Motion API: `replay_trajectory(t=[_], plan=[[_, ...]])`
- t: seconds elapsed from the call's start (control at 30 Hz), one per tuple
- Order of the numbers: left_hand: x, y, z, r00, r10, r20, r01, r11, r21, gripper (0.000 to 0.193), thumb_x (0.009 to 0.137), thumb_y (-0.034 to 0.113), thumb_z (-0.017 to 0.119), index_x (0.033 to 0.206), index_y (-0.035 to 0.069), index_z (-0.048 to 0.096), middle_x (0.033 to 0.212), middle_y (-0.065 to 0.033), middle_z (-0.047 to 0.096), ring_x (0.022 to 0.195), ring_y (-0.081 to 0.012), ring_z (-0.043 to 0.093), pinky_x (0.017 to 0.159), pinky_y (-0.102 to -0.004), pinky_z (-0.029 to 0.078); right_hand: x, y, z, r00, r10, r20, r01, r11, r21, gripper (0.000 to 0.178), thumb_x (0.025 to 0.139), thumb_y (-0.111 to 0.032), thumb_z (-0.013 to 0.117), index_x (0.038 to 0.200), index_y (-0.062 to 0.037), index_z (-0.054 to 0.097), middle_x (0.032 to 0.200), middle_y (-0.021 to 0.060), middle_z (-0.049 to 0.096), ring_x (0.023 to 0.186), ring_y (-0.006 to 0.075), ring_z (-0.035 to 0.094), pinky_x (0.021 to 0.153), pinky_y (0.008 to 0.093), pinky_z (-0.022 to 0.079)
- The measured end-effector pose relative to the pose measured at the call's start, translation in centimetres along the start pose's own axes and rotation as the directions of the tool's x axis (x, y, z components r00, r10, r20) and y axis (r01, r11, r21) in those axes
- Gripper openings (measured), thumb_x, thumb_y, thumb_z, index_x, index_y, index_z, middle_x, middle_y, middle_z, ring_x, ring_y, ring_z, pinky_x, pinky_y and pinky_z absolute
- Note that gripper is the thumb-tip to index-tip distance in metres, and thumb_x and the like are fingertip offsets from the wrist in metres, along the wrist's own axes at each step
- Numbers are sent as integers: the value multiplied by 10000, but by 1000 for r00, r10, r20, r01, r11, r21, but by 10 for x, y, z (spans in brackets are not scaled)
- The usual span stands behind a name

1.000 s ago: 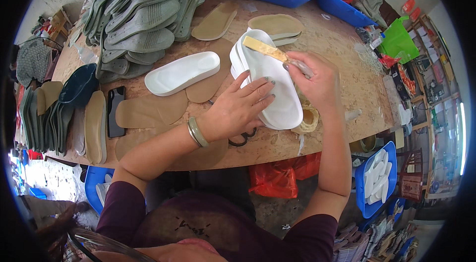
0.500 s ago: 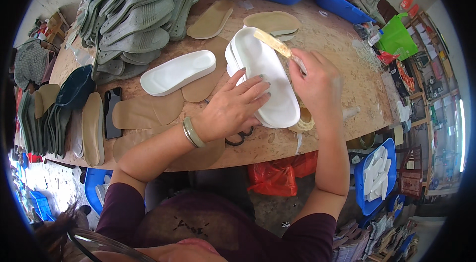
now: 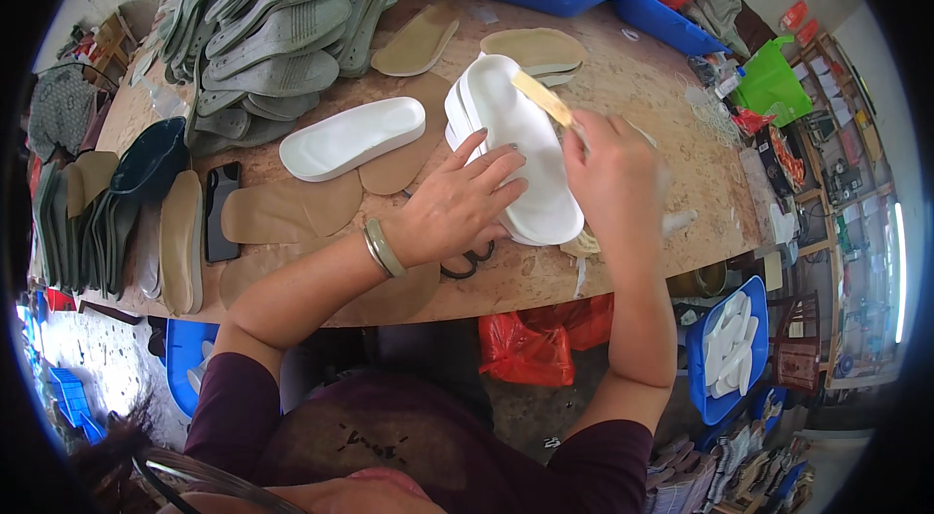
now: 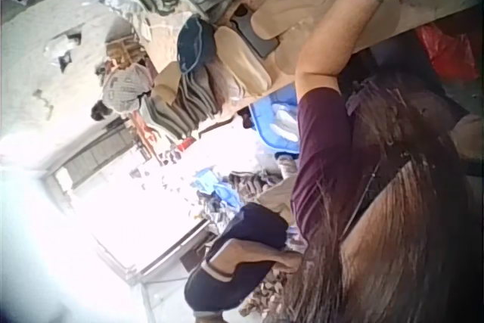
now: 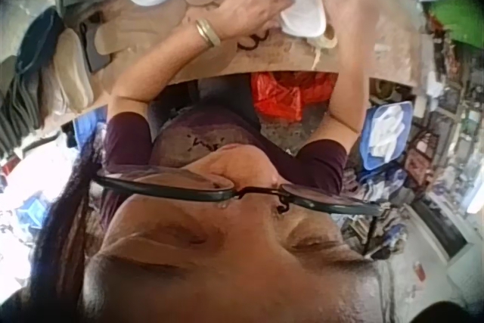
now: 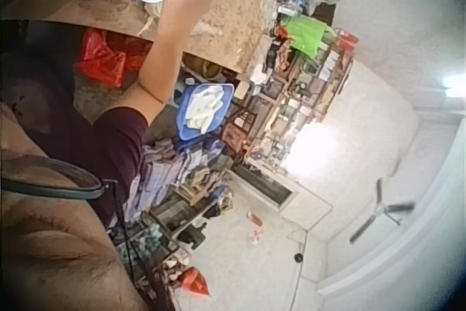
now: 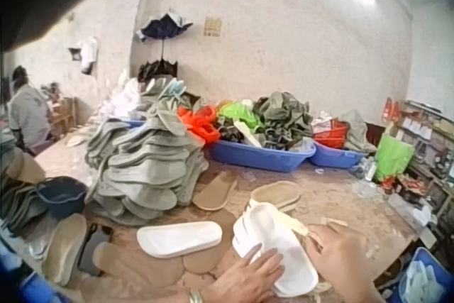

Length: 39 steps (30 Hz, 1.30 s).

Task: Applying adhesive and assembling shoe soles with insoles.

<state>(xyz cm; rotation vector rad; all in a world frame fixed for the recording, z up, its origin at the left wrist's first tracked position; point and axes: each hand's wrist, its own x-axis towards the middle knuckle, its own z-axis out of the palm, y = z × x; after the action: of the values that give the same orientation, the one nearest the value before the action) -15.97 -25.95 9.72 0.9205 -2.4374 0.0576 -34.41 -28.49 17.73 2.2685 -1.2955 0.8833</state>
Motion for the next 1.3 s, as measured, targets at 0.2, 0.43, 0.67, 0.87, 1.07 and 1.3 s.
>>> replay_trajectory(t=[0.2, 0.43, 0.67, 0.87, 1.07, 1.3], plan=[[-3, 1, 2, 1000, -4, -2, 4, 1000, 23, 574, 678, 286, 775, 1161, 62, 561, 1265, -107, 478, 1279, -254, 422, 1149, -468, 230, 7, -10, -11, 997, 59, -39, -59, 998, 1, 171, 783, -107, 681, 952, -85, 674, 798, 82, 648, 697, 276, 642, 608, 372, 514], [1, 0, 1, 1000, 2, 7, -2, 1000, -14, 551, 675, 282, 779, 1129, 56, 563, 1228, -107, 487, 1259, -253, 435, 1146, -459, 239, 3, -5, 5, 995, -74, 73, 79, 995, -60, 160, 786, -111, 684, 943, -82, 671, 751, 84, 608, 667, 273, 627, 585, 379, 502], [-2, 0, 2, 1000, 19, -9, -19, 1000, 21, 545, 682, 283, 771, 1123, 44, 556, 1209, -104, 490, 1262, -248, 427, 1140, -459, 247, 0, -20, -17, 999, -30, 24, 32, 996, -85, 168, 782, -106, 682, 949, -92, 669, 736, 76, 596, 654, 265, 619, 577, 379, 500], [3, 1, 5, 999, 35, -21, -35, 999, 20, 547, 690, 282, 765, 1137, 45, 555, 1212, -107, 490, 1264, -247, 419, 1142, -457, 241, 11, -6, 12, 996, -64, 58, 69, 995, -79, 162, 785, -123, 678, 944, -97, 671, 746, 77, 611, 656, 270, 625, 565, 380, 497], [-3, -2, 7, 1000, 13, -20, -12, 999, 39, 549, 684, 284, 769, 1137, 57, 556, 1211, -102, 492, 1263, -250, 423, 1141, -450, 247, -10, -19, -32, 998, 62, 26, -61, 997, -40, 148, 779, -127, 686, 921, -89, 667, 749, 91, 620, 666, 290, 631, 577, 391, 497], [0, 0, 7, 999, 28, -39, -27, 999, 38, 579, 666, 276, 782, 1160, 62, 567, 1217, -92, 497, 1256, -245, 432, 1136, -449, 261, 16, -14, 5, 999, -41, 3, 41, 999, -5, 144, 778, -109, 672, 921, -93, 672, 770, 96, 631, 682, 295, 632, 596, 398, 500]])
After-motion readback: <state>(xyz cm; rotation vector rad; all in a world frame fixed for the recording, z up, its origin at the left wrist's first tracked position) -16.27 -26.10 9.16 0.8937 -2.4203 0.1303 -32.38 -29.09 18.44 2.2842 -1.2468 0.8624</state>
